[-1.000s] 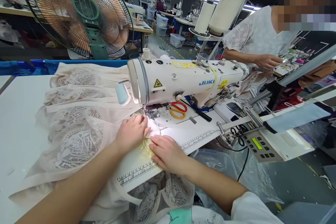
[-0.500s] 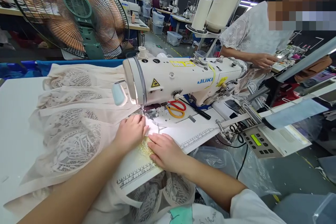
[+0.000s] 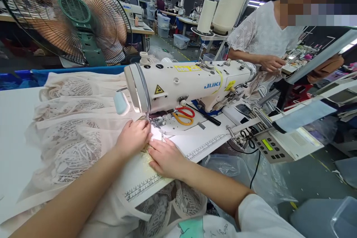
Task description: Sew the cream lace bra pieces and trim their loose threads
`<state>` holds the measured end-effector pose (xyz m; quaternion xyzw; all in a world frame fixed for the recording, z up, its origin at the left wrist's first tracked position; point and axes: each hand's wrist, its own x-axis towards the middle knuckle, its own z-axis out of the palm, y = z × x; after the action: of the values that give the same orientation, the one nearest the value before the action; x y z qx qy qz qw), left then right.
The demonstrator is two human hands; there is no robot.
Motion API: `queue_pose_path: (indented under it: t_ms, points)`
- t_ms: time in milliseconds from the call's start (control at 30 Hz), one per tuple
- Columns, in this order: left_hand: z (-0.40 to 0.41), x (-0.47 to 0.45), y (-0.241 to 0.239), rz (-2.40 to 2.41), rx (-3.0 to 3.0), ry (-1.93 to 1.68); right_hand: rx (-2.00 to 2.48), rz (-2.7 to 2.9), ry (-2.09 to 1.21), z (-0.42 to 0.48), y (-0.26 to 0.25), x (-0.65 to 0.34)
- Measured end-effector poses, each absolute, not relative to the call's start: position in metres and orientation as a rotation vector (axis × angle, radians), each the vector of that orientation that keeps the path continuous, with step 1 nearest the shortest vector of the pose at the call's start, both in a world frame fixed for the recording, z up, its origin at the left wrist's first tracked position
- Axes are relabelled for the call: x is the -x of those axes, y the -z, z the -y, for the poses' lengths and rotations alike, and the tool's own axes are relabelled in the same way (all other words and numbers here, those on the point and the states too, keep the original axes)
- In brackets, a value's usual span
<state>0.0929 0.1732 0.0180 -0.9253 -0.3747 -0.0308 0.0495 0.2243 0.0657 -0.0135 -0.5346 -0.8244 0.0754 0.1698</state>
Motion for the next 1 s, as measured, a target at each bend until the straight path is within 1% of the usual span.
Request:
queue_pose_path:
  t_ms: [133, 300, 367, 467, 633, 1000]
  points:
    - [-0.150, -0.089, -0.022, 1.128, 2.846, 0.039, 1.509, 2.310, -0.246, -0.070, 0.011, -0.218]
    - [-0.129, -0.075, -0.010, 1.235, 2.864, -0.005, 1.476, 2.297, -0.255, -0.069, 0.014, -0.220]
    - [-0.131, -0.067, -0.005, 1.141, 2.858, 0.039, 1.446, 2.304, -0.265, -0.067, 0.015, -0.224]
    - [-0.140, -0.057, -0.001, 0.972, 2.850, 0.221, 1.391, 2.290, -0.288, -0.062, 0.018, -0.235]
    - [-0.153, -0.049, 0.000, 0.842, 2.911, 0.454, 1.378, 2.160, -0.267, -0.056, 0.024, -0.259]
    - [-0.157, -0.048, 0.003, 0.693, 2.878, 0.399, 1.359, 2.038, -0.254, -0.055, 0.024, -0.265]
